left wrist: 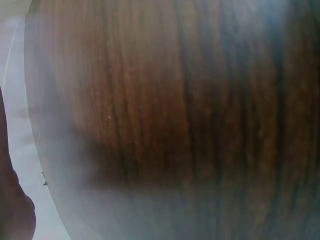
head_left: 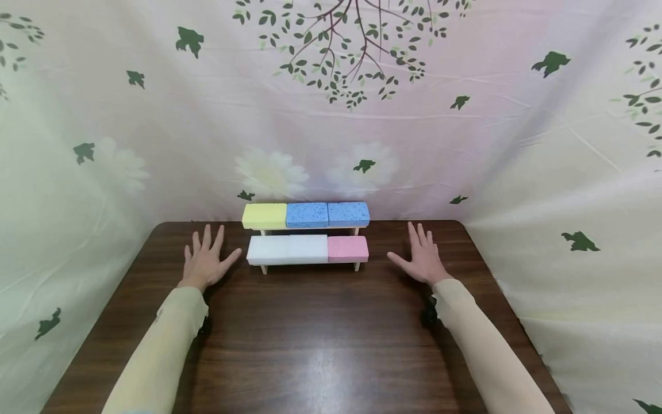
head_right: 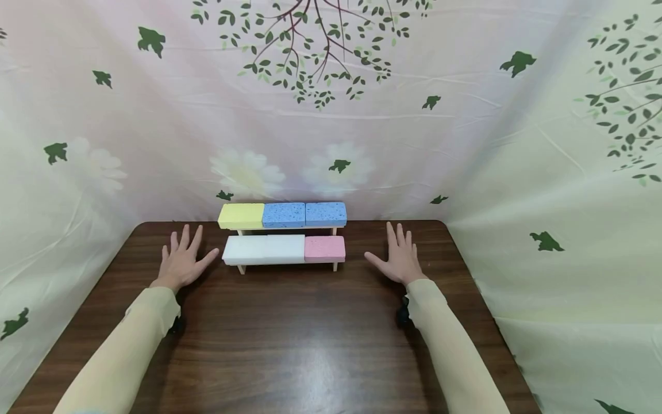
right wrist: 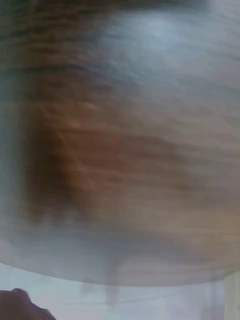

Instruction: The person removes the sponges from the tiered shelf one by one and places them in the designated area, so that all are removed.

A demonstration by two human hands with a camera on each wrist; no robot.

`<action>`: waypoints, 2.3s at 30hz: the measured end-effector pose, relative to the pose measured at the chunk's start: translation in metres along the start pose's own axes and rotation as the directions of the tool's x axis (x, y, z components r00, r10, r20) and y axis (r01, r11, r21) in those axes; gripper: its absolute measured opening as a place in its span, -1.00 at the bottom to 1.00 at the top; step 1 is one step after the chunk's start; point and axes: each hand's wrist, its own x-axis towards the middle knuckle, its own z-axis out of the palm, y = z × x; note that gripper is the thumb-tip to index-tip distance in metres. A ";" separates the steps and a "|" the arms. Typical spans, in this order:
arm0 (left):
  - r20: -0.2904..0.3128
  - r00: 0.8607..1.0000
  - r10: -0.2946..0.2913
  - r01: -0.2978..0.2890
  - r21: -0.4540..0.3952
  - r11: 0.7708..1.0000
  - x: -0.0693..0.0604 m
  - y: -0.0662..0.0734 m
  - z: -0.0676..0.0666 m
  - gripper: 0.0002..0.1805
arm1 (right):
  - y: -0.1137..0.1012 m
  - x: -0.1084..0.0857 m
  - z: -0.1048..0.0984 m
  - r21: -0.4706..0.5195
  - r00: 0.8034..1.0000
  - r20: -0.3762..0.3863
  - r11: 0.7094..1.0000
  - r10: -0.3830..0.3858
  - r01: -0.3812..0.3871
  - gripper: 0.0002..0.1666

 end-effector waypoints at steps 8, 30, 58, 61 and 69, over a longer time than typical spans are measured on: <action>0.021 1.000 -0.005 0.007 -0.112 0.994 0.001 0.003 -0.002 0.04 | -0.015 0.004 -0.005 0.143 0.999 0.022 0.989 -0.046 0.042 0.36; -0.034 0.998 -0.057 0.031 -0.530 0.847 -0.001 0.015 -0.003 -0.08 | -0.058 0.016 -0.014 0.314 0.993 0.089 0.948 -0.075 0.044 0.25; 0.181 0.966 0.185 0.057 -0.847 0.529 -0.002 0.042 0.010 0.18 | -0.088 0.035 -0.022 0.378 0.990 0.101 0.924 -0.102 0.056 0.28; 0.202 0.962 0.183 0.072 -0.836 0.544 -0.002 0.045 0.013 0.21 | -0.089 0.038 -0.021 0.381 0.991 0.092 0.923 -0.100 0.057 0.28; 0.184 0.968 0.169 0.053 -0.812 0.581 -0.001 0.052 0.021 0.15 | -0.099 0.044 -0.023 0.421 0.992 0.106 0.907 -0.074 0.022 0.37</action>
